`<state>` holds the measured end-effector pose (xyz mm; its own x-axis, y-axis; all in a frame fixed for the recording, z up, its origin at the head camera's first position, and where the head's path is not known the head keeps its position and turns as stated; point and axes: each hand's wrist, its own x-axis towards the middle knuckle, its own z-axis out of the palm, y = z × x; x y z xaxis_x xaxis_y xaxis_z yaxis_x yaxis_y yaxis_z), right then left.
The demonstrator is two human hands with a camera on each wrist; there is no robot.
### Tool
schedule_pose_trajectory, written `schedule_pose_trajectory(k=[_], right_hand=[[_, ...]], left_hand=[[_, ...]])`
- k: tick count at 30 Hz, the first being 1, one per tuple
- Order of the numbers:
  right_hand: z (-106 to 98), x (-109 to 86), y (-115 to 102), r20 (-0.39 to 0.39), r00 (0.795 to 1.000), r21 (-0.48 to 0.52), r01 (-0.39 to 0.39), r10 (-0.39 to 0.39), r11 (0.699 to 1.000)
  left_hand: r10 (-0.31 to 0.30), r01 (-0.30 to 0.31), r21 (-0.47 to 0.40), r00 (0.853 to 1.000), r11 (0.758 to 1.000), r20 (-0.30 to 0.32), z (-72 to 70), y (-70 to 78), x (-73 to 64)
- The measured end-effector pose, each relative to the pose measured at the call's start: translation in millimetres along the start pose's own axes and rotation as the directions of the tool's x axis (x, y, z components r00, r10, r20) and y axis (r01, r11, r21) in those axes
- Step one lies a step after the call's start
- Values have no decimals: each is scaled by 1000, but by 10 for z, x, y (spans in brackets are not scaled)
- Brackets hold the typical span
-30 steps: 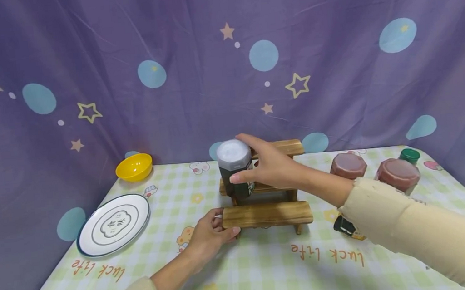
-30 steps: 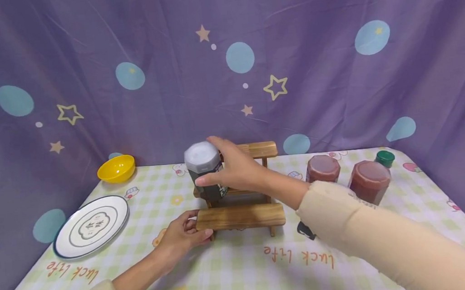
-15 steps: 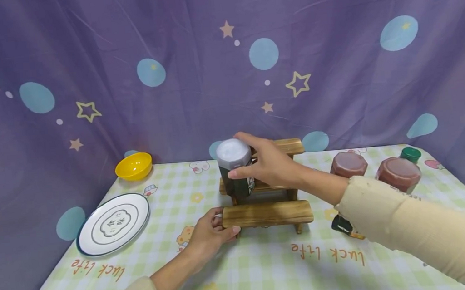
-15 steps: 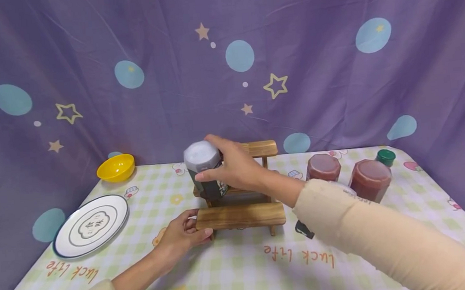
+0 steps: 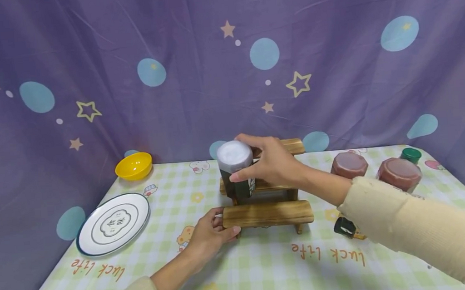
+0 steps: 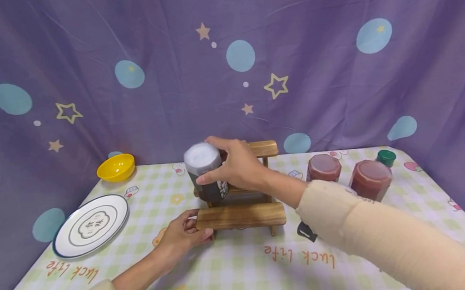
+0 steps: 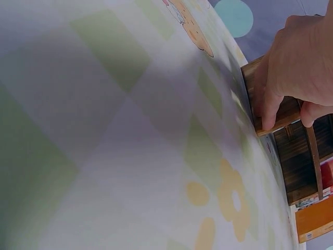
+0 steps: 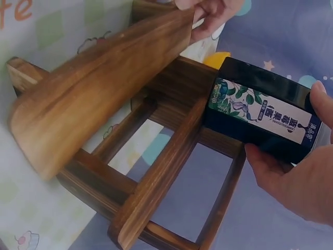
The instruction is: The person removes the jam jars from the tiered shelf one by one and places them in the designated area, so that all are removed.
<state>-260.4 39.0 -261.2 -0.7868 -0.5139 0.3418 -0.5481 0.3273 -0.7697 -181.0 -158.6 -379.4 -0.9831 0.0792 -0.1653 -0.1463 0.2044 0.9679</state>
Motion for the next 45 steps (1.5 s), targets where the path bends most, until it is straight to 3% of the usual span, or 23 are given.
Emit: schedule_pose_trajectory(k=[9, 13, 18, 31, 37, 45], right_hand=[[-71, -303, -141, -7, 1000, 6, -6, 6, 1000], [-170, -494, -204, -36, 999, 67, 3, 0, 998], [-325, -738, -257, -47, 997, 127, -54, 60, 990], [-695, -1147, -224, -130, 986, 4, -107, 107, 994], [-932, -1322, -158, -232, 962, -66, -165, 146, 984], [-1238, -1558, -72, -345, 904, -123, -311, 254, 942]], left_hand=[[17, -18, -56, 1000, 998, -13, -4, -32, 9], [13, -14, -22, 1000, 1000, -17, -14, -31, 6], [8, -8, 10, 1000, 1000, -15, -25, -15, 9], [-7, 7, 12, 1000, 1000, 14, -27, -15, -6], [-13, 13, 10, 1000, 1000, 15, -20, -16, -4], [-36, 36, 28, 999, 999, 8, -6, -17, -14]])
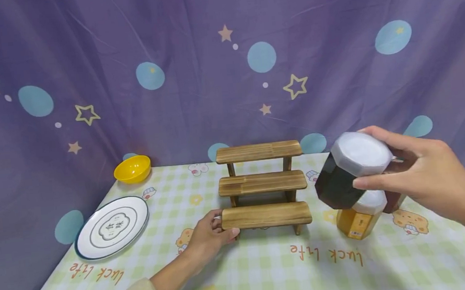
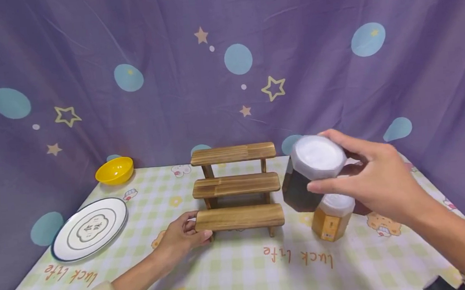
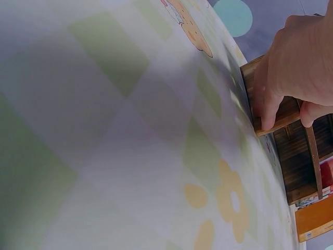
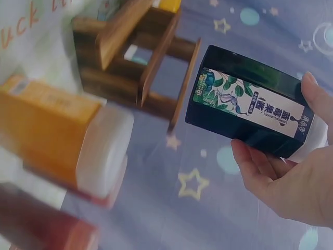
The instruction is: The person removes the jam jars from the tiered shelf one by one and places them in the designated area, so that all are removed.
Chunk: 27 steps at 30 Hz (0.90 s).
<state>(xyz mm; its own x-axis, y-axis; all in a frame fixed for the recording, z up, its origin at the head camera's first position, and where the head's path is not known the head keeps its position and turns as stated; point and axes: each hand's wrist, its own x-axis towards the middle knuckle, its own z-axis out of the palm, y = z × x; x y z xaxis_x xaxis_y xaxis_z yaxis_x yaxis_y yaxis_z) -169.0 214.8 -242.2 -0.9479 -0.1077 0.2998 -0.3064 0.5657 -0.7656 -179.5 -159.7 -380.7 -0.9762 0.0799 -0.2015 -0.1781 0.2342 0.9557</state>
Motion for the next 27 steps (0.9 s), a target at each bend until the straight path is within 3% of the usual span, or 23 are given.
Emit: schedule_pose_trajectory(k=[5, 11, 14, 18, 24, 27], right_hand=[[-239, -4, 276, -42, 998, -49, -54, 52, 997], [-361, 24, 535, -83, 996, 22, 28, -26, 999], [-431, 50, 641, -144, 988, 21, 58, -55, 998], [-572, 93, 850, -194, 978, -105, 54, -74, 993], [-760, 131, 1207, -199, 978, -297, 2, -64, 955], [-788, 128, 1325, -196, 979, -340, -8, -63, 941]], left_hand=[[5, -5, 1, 1000, 1000, 12, -7, -4, -9], [14, -15, 7, 1000, 1000, 15, -10, -8, -11], [14, -14, 4, 1000, 1000, 14, -10, -10, -12], [10, -10, -1, 1000, 1000, 14, -9, -11, -11], [9, -9, 2, 1000, 1000, 14, -16, -13, -10], [9, -8, -2, 1000, 1000, 13, -20, -11, -9]])
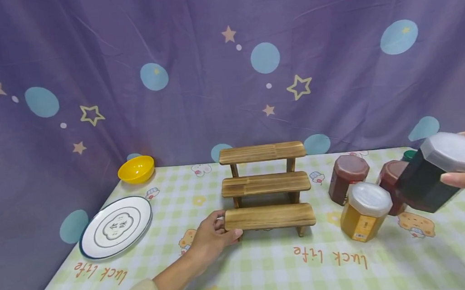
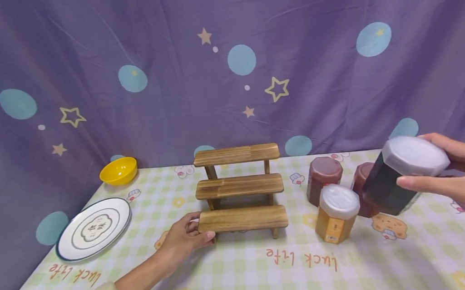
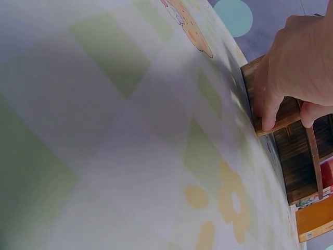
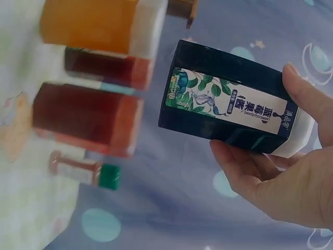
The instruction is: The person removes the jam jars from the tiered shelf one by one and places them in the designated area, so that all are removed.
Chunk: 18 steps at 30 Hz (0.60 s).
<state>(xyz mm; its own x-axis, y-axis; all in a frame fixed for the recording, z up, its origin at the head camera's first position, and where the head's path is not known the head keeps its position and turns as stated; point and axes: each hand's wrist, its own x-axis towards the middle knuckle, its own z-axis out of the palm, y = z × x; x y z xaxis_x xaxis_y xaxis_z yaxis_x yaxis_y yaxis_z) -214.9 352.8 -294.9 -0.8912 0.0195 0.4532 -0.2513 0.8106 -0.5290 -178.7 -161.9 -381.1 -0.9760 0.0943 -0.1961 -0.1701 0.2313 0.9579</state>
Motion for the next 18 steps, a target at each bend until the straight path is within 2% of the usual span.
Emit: schedule_pose_trajectory(k=[2, 5, 8, 13, 18], right_hand=[[15, -23, 54, 16, 1000, -35, -14, 14, 999], [85, -102, 158, 24, 999, -1, -37, 37, 999], [169, -186, 261, 34, 998, -9, -54, 54, 999], [308, -354, 469, 14, 999, -37, -43, 43, 998], [444, -506, 586, 4, 1000, 80, -25, 24, 996]], left_hand=[[-1, 1, -5, 1000, 1000, -1, 0, 3, 2], [-2, 2, -8, 1000, 1000, -1, 1, 5, 3], [-1, 1, -12, 1000, 1000, 3, 1, 9, 4], [6, -6, 24, 1000, 1000, 19, -17, 10, -9], [12, -13, 37, 1000, 999, 29, -31, 11, -14]])
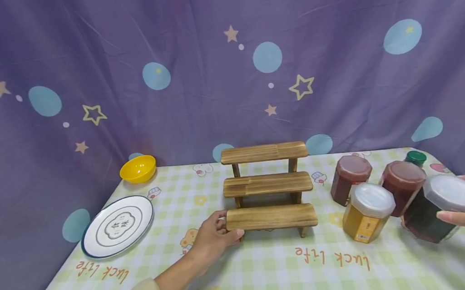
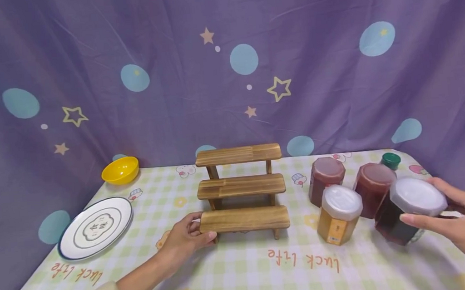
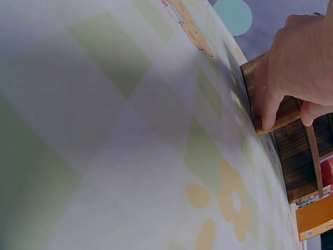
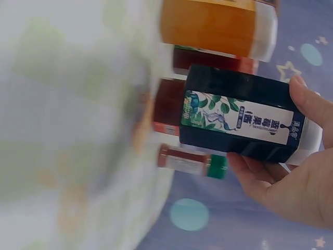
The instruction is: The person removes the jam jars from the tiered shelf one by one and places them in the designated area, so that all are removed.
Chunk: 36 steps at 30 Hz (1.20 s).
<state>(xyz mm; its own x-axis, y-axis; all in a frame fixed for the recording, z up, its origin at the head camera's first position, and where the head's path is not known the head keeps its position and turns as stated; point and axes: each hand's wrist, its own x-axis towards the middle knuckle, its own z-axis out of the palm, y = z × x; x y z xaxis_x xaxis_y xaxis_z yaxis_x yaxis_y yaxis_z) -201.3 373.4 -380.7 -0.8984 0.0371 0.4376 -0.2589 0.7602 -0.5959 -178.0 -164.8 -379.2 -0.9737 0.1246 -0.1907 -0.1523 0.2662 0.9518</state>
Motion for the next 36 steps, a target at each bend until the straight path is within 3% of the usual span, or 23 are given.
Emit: schedule_pose_trajectory(k=[7, 14, 29, 32, 36], right_hand=[[115, -191, -34, 9, 998, 181, -69, 68, 981], [162, -261, -126, 56, 992, 100, -115, 110, 988], [214, -326, -98, 22, 998, 153, -68, 66, 986], [204, -330, -131, 39, 995, 169, -97, 92, 981], [187, -315, -272, 30, 991, 118, -132, 129, 984]], left_hand=[[-11, 11, -19, 1000, 1000, -10, 13, 9, 5], [-2, 1, -31, 1000, 1000, -22, 38, 17, -4], [0, -1, -39, 1000, 999, -12, 34, 6, 3], [-7, 6, -40, 1000, 999, -22, 38, 15, 2], [-20, 20, -14, 999, 1000, -35, 29, 31, -5]])
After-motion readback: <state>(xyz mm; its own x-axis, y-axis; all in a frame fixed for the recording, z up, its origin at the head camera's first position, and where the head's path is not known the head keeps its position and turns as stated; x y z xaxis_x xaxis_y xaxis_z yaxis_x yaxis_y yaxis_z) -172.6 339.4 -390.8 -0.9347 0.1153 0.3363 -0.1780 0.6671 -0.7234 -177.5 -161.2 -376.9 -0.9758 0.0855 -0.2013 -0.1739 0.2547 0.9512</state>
